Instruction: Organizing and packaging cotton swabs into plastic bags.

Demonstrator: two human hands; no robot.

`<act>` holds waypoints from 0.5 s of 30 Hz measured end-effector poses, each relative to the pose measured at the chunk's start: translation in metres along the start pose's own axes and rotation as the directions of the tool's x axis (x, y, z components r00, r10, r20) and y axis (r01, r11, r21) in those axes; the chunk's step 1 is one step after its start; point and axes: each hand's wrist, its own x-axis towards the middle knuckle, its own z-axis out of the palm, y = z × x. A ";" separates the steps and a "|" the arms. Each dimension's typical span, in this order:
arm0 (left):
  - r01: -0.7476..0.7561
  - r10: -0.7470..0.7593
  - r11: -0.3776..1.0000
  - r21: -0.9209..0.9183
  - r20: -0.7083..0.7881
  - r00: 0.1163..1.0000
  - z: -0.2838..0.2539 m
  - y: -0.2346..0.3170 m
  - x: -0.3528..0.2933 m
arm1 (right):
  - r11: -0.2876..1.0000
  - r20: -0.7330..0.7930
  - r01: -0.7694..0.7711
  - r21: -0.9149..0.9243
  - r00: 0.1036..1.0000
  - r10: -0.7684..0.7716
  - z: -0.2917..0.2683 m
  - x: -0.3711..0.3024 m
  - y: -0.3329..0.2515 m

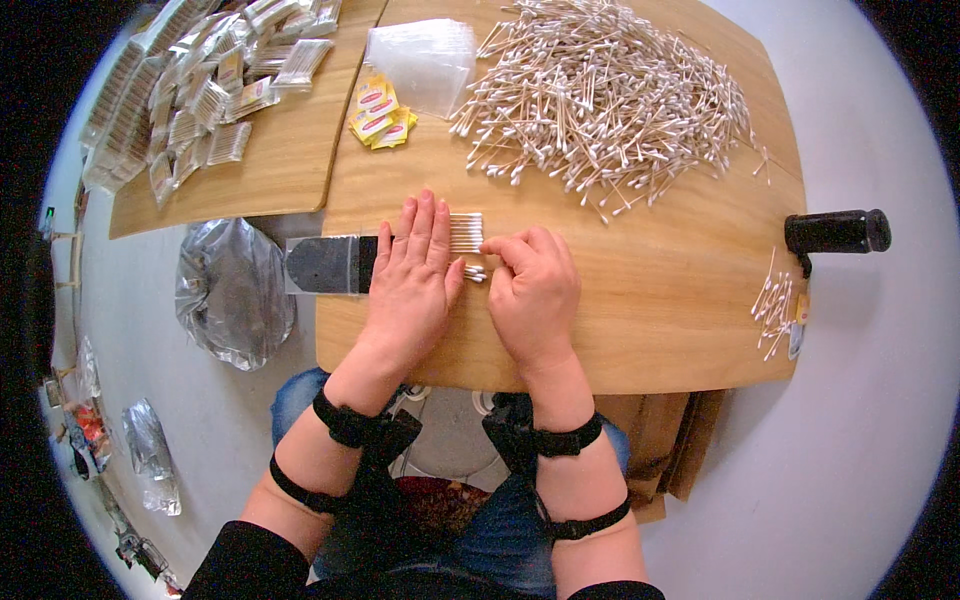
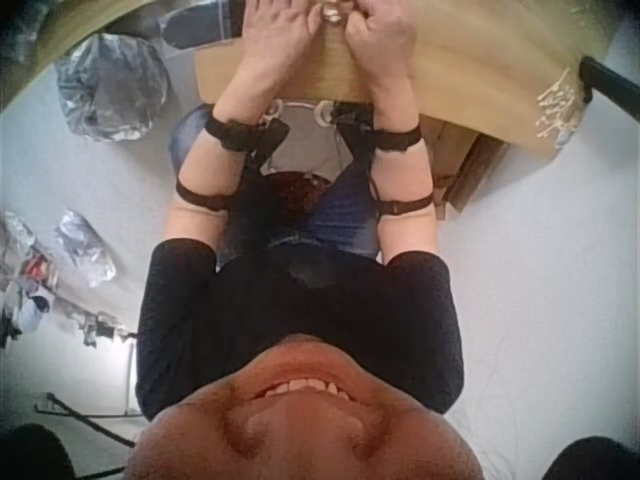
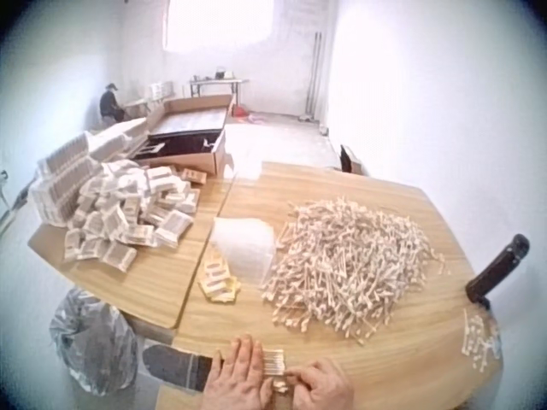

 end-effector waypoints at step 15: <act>0.004 -0.003 1.000 0.015 -0.006 1.000 0.001 -0.004 -0.003 | 0.999 -0.004 -0.032 -0.003 0.999 0.032 0.008 0.002 0.000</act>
